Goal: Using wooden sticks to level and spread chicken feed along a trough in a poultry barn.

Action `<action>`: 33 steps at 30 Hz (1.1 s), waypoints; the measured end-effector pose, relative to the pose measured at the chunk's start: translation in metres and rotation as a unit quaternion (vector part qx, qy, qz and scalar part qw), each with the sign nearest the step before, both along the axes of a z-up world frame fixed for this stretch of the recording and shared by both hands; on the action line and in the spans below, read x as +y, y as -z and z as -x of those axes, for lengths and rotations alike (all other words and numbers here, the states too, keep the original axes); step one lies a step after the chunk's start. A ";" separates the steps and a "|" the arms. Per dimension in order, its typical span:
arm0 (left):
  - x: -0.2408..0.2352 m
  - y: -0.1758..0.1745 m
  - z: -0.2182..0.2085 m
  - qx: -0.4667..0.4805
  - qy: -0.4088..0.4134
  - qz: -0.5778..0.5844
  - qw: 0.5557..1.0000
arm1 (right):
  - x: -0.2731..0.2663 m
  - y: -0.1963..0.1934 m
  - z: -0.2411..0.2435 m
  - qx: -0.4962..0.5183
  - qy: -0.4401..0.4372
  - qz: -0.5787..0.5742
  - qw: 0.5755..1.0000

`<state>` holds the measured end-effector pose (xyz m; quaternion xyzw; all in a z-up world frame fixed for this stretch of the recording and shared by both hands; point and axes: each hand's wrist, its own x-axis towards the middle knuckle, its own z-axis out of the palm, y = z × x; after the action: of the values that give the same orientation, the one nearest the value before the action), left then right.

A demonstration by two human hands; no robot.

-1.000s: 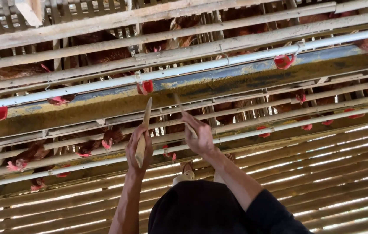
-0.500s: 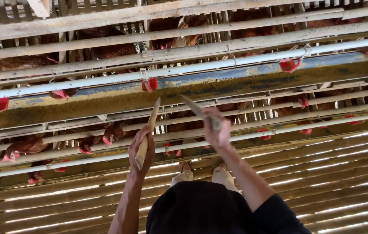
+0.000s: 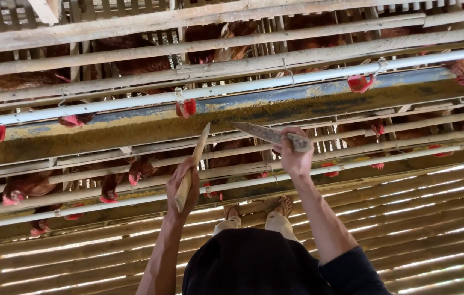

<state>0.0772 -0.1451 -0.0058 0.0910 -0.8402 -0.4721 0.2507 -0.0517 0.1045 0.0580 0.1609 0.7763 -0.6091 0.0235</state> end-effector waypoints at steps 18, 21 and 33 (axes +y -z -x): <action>0.003 -0.033 0.023 0.001 0.049 -0.026 0.998 | 0.000 -0.004 0.012 -0.034 -0.013 0.050 0.998; 0.001 -0.036 0.025 -0.014 0.046 -0.034 0.998 | 0.035 0.001 0.019 -0.015 0.021 0.000 1.000; -0.003 -0.045 0.028 -0.028 0.054 -0.055 0.997 | 0.029 -0.008 0.043 -0.019 0.038 0.048 0.998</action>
<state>0.0495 -0.1486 0.0389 0.0726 -0.8236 -0.5273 0.1959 -0.0943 0.1333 0.0656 0.2001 0.7390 -0.6429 0.0229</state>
